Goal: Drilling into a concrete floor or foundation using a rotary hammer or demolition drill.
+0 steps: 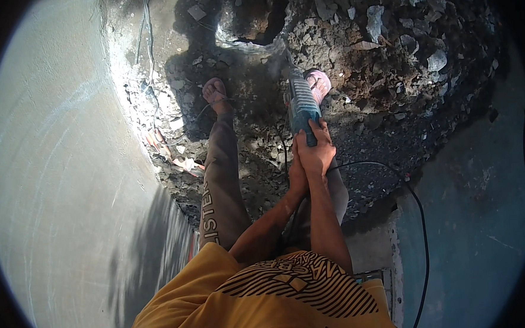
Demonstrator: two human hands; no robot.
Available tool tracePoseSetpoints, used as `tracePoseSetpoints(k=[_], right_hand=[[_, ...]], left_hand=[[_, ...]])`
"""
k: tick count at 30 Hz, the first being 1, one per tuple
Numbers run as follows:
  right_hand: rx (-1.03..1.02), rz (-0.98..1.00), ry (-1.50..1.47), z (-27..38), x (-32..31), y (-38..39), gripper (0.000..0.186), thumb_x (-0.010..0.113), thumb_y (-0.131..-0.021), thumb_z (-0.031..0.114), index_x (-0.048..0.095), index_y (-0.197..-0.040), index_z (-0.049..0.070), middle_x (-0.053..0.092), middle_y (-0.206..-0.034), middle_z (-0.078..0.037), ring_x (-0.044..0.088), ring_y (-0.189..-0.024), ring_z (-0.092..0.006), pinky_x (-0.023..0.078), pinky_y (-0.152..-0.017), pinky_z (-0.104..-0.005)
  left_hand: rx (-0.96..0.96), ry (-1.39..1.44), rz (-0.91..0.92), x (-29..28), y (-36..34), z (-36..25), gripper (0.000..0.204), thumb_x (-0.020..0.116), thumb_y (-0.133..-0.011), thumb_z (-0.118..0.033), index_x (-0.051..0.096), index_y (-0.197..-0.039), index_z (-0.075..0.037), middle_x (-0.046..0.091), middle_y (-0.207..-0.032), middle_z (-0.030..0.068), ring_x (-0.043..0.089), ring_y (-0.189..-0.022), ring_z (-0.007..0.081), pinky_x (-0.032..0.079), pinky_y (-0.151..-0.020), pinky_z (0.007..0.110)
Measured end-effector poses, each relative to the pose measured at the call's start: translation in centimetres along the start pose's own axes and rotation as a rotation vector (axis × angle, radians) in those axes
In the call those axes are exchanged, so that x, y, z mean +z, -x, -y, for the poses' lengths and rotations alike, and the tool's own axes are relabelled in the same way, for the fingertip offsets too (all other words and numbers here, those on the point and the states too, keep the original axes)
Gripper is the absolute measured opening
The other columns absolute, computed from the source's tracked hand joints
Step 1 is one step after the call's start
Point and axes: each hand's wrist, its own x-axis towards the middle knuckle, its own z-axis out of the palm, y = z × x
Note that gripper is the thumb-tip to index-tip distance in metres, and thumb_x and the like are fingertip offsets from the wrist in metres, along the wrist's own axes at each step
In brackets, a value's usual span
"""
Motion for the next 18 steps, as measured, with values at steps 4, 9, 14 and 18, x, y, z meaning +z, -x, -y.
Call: tracePoseSetpoints(k=[4,9,14,18], right_hand=[[-0.039,0.003,0.011,0.4,0.1,-0.3,0.038,0.066,-0.081,0.024,0.071,-0.115,0.008,0.059,-0.132,-0.022,0.061,-0.117,-0.0384,0.051,-0.098,-0.044],[-0.107,-0.007,0.046,0.7,0.1,-0.4,0.037,0.066,-0.082,0.025,0.071,-0.114,0.007,0.06,-0.13,-0.022,0.062,-0.114,-0.0384,0.052,-0.096,-0.0438],[-0.122,-0.007,0.034,0.2,0.1,-1.0,0.036,0.067,-0.083,0.025,0.071,-0.112,0.004,0.063,-0.126,-0.021,0.064,-0.113,-0.0374,0.051,-0.096,-0.0413],[-0.136,-0.016,0.029,0.1,-0.2,-1.2,0.036,0.066,-0.081,0.023,0.072,-0.111,0.004,0.063,-0.124,-0.024,0.066,-0.108,-0.0381,0.053,-0.093,-0.0425]], left_hand=[[0.046,-0.092,-0.024,0.2,0.0,-1.5,0.084,0.064,-0.094,-0.02,0.009,-0.157,-0.02,0.036,-0.153,0.0162,0.053,-0.127,0.0296,0.046,-0.1,0.037],[0.084,-0.195,-0.057,0.6,1.1,-3.3,0.083,0.063,-0.094,-0.02,0.009,-0.157,-0.02,0.036,-0.153,0.0161,0.053,-0.127,0.0295,0.046,-0.1,0.037],[0.133,-0.286,-0.09,1.1,0.8,-4.6,0.081,0.062,-0.095,-0.02,0.01,-0.157,-0.02,0.035,-0.154,0.0159,0.053,-0.127,0.0294,0.046,-0.101,0.037],[0.095,-0.24,-0.086,1.5,0.5,-4.0,0.08,0.061,-0.096,-0.02,0.01,-0.158,-0.02,0.035,-0.154,0.0155,0.052,-0.128,0.0294,0.045,-0.101,0.038]])
